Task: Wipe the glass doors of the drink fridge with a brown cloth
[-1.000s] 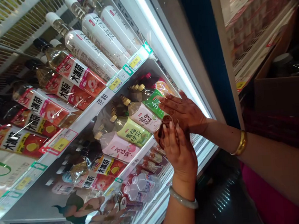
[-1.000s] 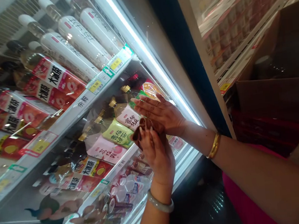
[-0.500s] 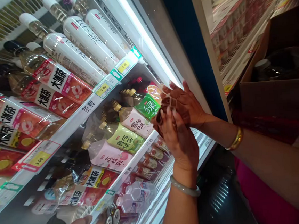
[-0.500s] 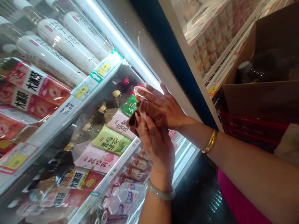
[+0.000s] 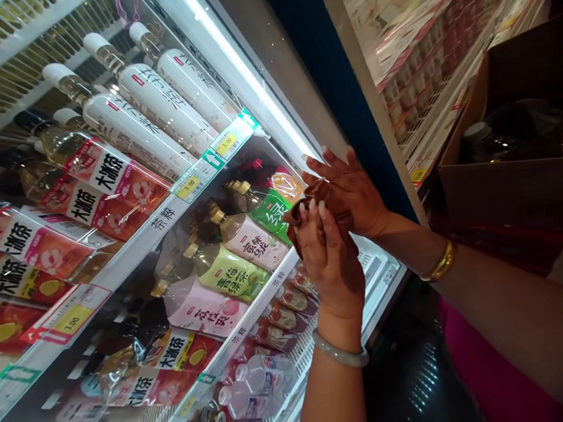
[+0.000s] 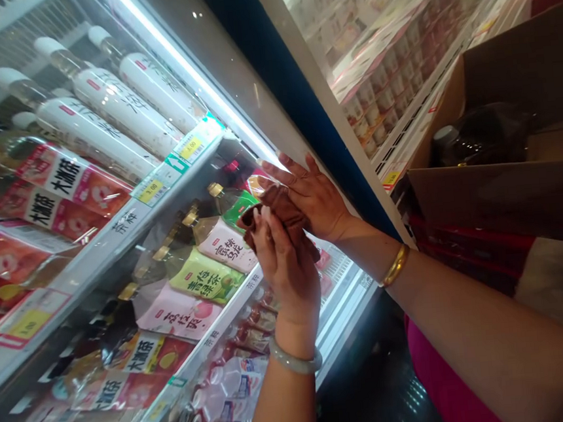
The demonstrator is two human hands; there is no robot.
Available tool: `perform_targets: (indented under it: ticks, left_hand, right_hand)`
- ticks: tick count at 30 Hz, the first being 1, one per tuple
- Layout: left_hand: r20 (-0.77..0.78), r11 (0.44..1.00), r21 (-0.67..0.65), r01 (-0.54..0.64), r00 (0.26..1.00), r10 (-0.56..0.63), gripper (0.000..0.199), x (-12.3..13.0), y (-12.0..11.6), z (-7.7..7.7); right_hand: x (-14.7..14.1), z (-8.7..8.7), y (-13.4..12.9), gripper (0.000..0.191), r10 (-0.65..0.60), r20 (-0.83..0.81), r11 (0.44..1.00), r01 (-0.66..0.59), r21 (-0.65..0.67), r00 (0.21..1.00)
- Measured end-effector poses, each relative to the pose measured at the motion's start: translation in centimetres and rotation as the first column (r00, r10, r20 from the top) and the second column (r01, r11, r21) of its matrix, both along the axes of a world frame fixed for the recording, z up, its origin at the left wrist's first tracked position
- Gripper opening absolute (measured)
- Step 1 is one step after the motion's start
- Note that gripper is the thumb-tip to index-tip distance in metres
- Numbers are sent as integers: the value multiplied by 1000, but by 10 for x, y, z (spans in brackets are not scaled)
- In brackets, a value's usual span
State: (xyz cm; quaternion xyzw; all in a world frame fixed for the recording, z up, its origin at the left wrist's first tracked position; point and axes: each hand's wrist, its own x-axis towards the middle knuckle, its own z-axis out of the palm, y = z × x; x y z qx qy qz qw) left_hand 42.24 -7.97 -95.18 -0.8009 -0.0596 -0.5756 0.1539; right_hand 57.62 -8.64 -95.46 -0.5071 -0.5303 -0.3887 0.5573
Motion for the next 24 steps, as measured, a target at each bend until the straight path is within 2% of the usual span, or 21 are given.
perform_targets:
  ticks: [3, 5, 6, 8, 11, 14, 15, 17, 21, 22, 24]
  left_hand:
    - [-28, 1000, -6, -15, 999, 15, 80, 7, -4, -27]
    - [-67, 1000, -17, -18, 998, 16, 83, 9, -6, -44]
    - [-91, 1000, -22, -9, 996, 7, 83, 9, -5, -48]
    - [-135, 999, -34, 26, 990, -30, 83, 11, -2, -44]
    - [-141, 996, -26, 84, 986, -87, 83, 20, 5, -16]
    - [-120, 996, 10, 85, 989, -83, 84, 34, 9, 6]
    - [-131, 998, 17, 68, 989, -65, 83, 39, 9, 7]
    - [-171, 1000, 14, 18, 985, -16, 80, 45, 7, -2]
    - [-203, 997, 2, -73, 977, 72, 73, 47, 4, -25]
    - [-211, 996, 23, -85, 973, 88, 70, 45, 4, -25]
    - [-260, 992, 102, -75, 961, 99, 63, 42, 5, -11]
  right_hand:
    - [9, -5, 0, 63, 27, -1, 999, -27, -32, 1000]
    - [15, -7, -3, 59, 100, 3, 994, -99, -55, 995]
    - [17, -8, -5, 58, 147, 6, 988, -146, -56, 989]
    - [20, -6, -9, 54, 261, -21, 965, -261, -20, 965]
    - [20, 1, -13, 44, 439, -155, 898, -424, 118, 885]
    - [20, 10, -14, 36, 500, -267, 859, -431, 276, 824]
    - [21, 12, -15, 38, 502, -288, 852, -410, 324, 816]
    - [23, 15, -17, 41, 506, -328, 842, -372, 392, 798]
    - [29, 14, -25, 33, 440, -388, 887, -325, 328, 810]
    - [31, 13, -26, 33, 416, -387, 900, -311, 307, 823]
    - [34, 12, -29, 32, 379, -378, 916, -285, 281, 845]
